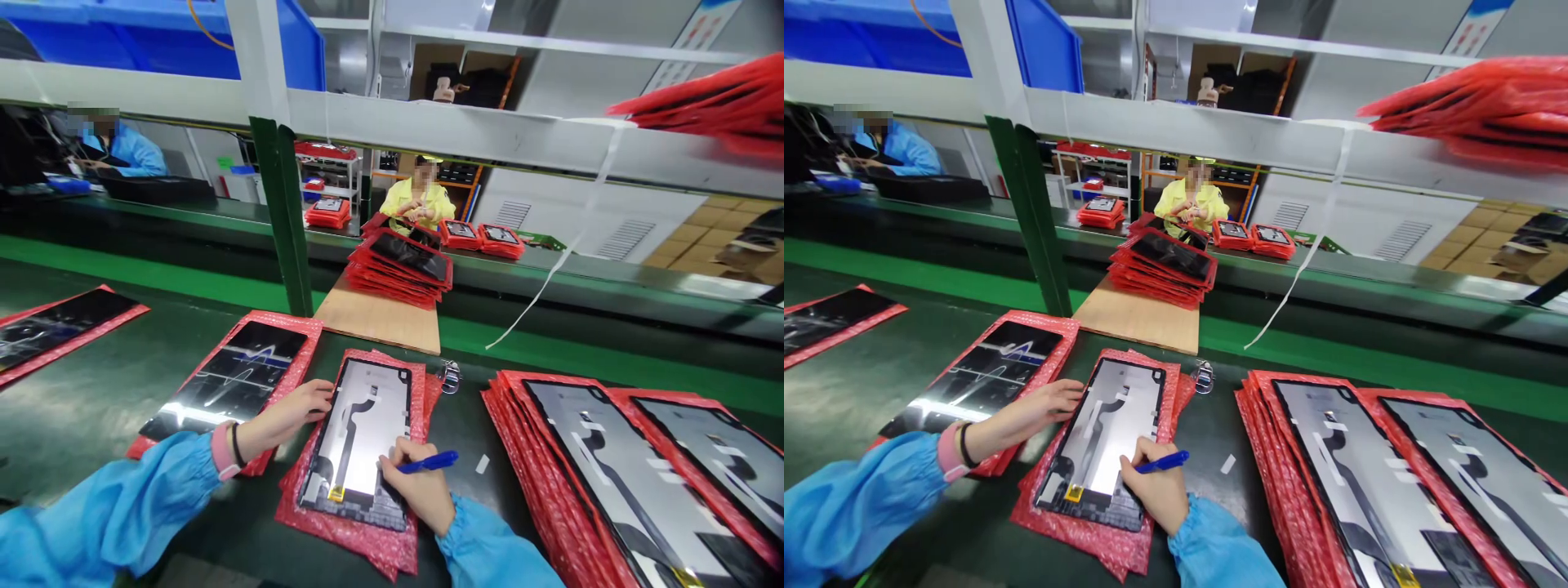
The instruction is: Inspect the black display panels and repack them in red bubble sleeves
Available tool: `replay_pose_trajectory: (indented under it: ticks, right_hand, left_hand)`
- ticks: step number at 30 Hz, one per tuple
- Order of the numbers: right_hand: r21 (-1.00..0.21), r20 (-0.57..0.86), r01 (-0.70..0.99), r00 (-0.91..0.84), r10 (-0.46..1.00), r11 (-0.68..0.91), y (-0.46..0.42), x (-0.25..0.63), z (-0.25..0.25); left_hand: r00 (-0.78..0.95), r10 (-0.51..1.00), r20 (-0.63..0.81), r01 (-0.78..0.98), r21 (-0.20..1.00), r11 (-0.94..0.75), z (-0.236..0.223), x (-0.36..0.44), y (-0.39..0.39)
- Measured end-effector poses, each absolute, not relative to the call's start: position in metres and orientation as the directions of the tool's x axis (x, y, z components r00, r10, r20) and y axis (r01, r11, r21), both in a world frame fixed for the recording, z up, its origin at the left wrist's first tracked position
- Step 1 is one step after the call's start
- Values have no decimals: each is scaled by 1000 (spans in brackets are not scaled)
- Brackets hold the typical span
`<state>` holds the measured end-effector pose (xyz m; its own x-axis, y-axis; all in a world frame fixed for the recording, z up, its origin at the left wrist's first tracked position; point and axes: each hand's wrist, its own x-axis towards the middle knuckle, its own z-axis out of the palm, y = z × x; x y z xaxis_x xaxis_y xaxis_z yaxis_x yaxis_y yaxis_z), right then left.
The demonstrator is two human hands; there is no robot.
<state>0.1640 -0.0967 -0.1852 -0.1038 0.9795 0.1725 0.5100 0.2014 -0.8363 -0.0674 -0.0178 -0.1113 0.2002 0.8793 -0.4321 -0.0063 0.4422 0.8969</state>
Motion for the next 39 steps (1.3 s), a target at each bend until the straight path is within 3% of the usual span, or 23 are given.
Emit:
replay_pose_trajectory:
  ticks: [7,14,19,24,32,39]
  right_hand:
    - [-943,75,317,-82,994,97,-89,170,-193]
    - [-999,-26,42,-43,999,-24,-83,173,-183]
    - [-997,28,-70,150,988,39,-82,187,-156]
    - [-973,101,-157,370,923,169,-76,222,-115]
    - [-966,80,-227,189,979,123,-77,214,-59]
    - [-951,286,-101,69,956,292,-92,214,-21]
  left_hand:
    - [167,868,-467,-94,869,486,-103,-60,-7]
    - [396,848,-351,-153,886,438,-98,-26,-26]
    - [376,885,-274,-190,912,363,-98,-25,-29]
    - [293,939,-179,-218,944,248,-68,-33,-22]
    - [225,973,57,-319,948,18,-15,-21,-18]
    - [231,960,157,-427,903,-45,7,-9,-22]
